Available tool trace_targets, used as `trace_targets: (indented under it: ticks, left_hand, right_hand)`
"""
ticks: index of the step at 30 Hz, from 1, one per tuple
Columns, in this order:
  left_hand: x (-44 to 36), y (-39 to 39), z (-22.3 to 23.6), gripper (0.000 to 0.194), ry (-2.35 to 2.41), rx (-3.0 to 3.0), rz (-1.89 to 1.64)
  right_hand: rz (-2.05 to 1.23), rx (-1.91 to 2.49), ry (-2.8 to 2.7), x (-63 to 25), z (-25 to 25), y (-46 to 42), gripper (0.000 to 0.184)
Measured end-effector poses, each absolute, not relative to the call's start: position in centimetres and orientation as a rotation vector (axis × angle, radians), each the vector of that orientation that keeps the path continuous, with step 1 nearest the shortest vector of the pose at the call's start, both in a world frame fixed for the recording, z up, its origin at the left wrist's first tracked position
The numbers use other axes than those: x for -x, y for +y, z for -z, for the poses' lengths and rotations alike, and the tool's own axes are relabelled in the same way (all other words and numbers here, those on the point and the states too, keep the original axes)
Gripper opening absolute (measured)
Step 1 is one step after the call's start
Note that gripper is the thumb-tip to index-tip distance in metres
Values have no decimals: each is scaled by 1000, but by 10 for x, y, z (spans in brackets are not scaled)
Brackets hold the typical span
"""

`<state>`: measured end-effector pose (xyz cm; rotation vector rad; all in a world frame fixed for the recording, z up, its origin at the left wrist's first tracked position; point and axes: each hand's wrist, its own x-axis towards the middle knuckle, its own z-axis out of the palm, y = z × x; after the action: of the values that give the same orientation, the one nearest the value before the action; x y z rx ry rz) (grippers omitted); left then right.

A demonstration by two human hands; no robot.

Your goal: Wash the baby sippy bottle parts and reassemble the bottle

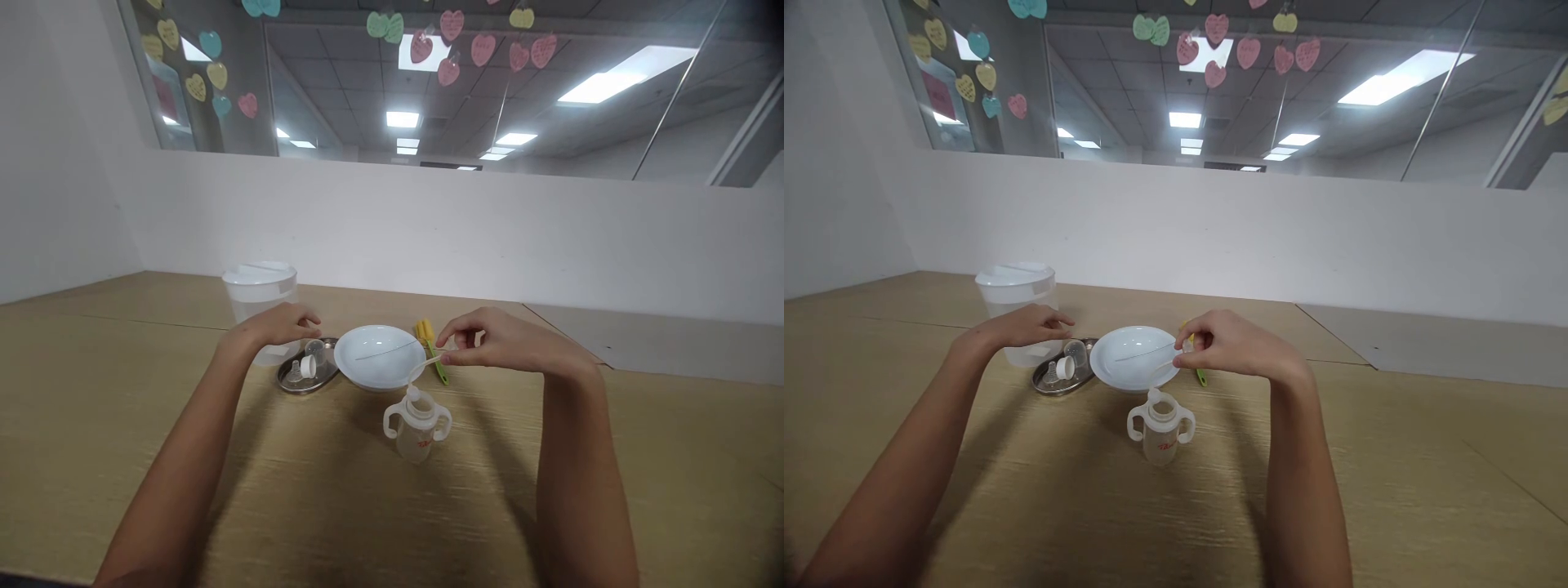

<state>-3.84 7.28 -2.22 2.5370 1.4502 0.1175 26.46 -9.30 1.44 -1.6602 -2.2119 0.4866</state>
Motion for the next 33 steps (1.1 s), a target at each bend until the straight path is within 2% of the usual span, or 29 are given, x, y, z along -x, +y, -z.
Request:
trace_targets:
  ticks: [3, 10, 25, 33]
  left_hand:
    - [35, 70, 22, 69, 1466, -2520, -74]
    - [35, 72, 23, 70, 1451, -2520, -64]
    - [35, 73, 24, 73, 1449, -2514, 10]
    - [25, 63, 22, 74, 1504, -2486, 119]
  right_hand:
    - [-509, 1677, -2213, -265, -14, -93, 27]
    - [-466, 1616, -2168, -267, -17, -100, 36]
    - [-487, 1711, -2271, -259, -12, -88, 34]
    - [-297, 1886, -2418, -232, 13, -60, 36]
